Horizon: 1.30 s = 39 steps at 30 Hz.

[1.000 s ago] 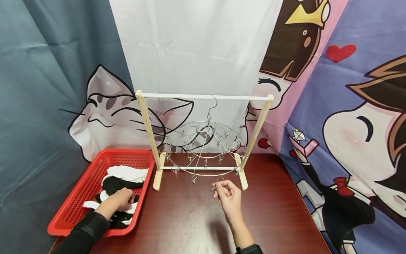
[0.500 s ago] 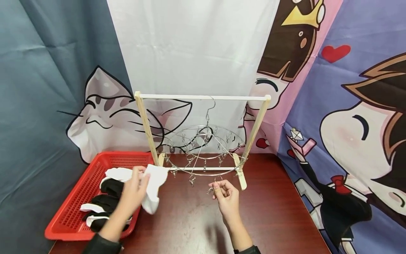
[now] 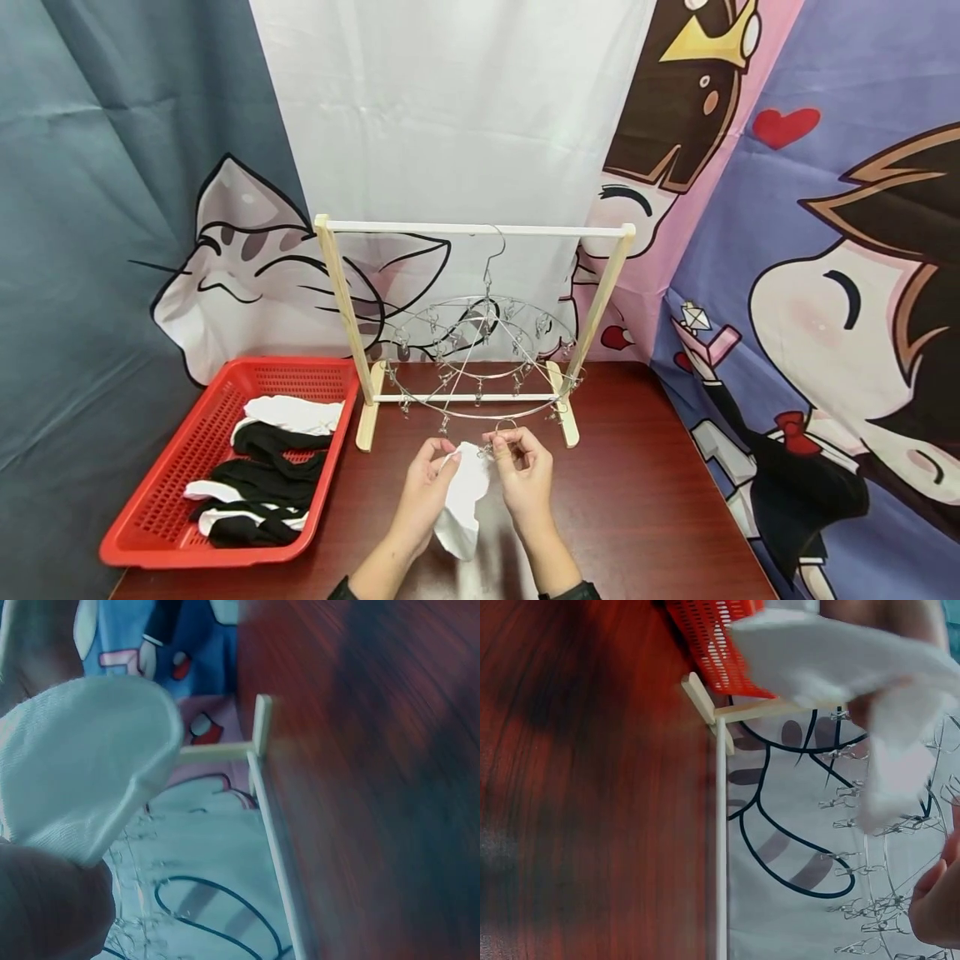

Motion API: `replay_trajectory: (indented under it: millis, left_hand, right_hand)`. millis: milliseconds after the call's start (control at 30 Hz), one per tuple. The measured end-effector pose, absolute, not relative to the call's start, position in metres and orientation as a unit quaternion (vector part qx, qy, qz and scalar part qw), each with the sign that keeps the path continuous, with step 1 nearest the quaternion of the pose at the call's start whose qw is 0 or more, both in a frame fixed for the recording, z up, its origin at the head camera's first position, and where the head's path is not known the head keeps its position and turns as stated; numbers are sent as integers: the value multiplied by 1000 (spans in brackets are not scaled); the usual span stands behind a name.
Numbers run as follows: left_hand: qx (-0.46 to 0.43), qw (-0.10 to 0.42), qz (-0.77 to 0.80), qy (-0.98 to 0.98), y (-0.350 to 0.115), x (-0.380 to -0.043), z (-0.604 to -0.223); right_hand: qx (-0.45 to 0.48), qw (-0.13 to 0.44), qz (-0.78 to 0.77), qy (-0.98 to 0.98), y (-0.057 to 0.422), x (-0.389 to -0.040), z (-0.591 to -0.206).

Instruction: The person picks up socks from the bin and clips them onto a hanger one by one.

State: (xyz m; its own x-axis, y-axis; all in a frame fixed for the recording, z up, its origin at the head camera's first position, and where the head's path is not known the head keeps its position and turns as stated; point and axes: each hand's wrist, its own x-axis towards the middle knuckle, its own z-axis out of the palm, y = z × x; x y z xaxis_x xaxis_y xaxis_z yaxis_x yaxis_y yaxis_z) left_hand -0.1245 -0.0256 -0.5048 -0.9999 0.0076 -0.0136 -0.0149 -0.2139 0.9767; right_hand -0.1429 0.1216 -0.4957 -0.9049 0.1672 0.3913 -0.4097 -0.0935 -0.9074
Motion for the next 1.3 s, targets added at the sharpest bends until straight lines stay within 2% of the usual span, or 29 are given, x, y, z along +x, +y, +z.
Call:
replay_trajectory:
  millis: [133, 333, 567, 800, 867, 933, 1067, 1133, 1200, 1233, 1300]
  left_hand:
    - [7, 38, 788, 615, -20, -123, -501]
    - [46, 34, 779, 624, -23, -121, -502]
    - [117, 58, 770, 625, -28, -125, -503]
    - [173, 16, 728, 663, -29, -134, -504]
    - [173, -20, 702, 691, -28, -135, -504]
    - [181, -92, 658, 725, -28, -135, -504]
    - [211, -321, 542, 748, -37, -143, -502]
    - [208, -416, 483, 742, -50, -152, -498]
    - [185, -461, 436, 750, -68, -164, -495]
    - [176, -468, 414, 761, -76, -170, -493]
    - [160, -449, 372, 797, -92, -179, -491]
  right_hand:
    - [106, 235, 722, -642, 121, -144, -496]
    - [127, 267, 710, -640, 122, -144, -497]
    - [132, 254, 710, -643, 126, -145, -495]
    - [116, 200, 715, -660, 128, -146, -496]
    - [106, 181, 711, -671, 129, -145, -497]
    - [101, 168, 706, -680, 131, -145, -497]
    - [102, 157, 709, -679, 138, -143, -498]
    - [104, 156, 718, -671, 143, -142, -498]
    - [104, 153, 723, -665, 147, -141, -498]
    - [103, 153, 725, -664, 151, -140, -497]
    - [91, 154, 724, -666, 157, -139, -497]
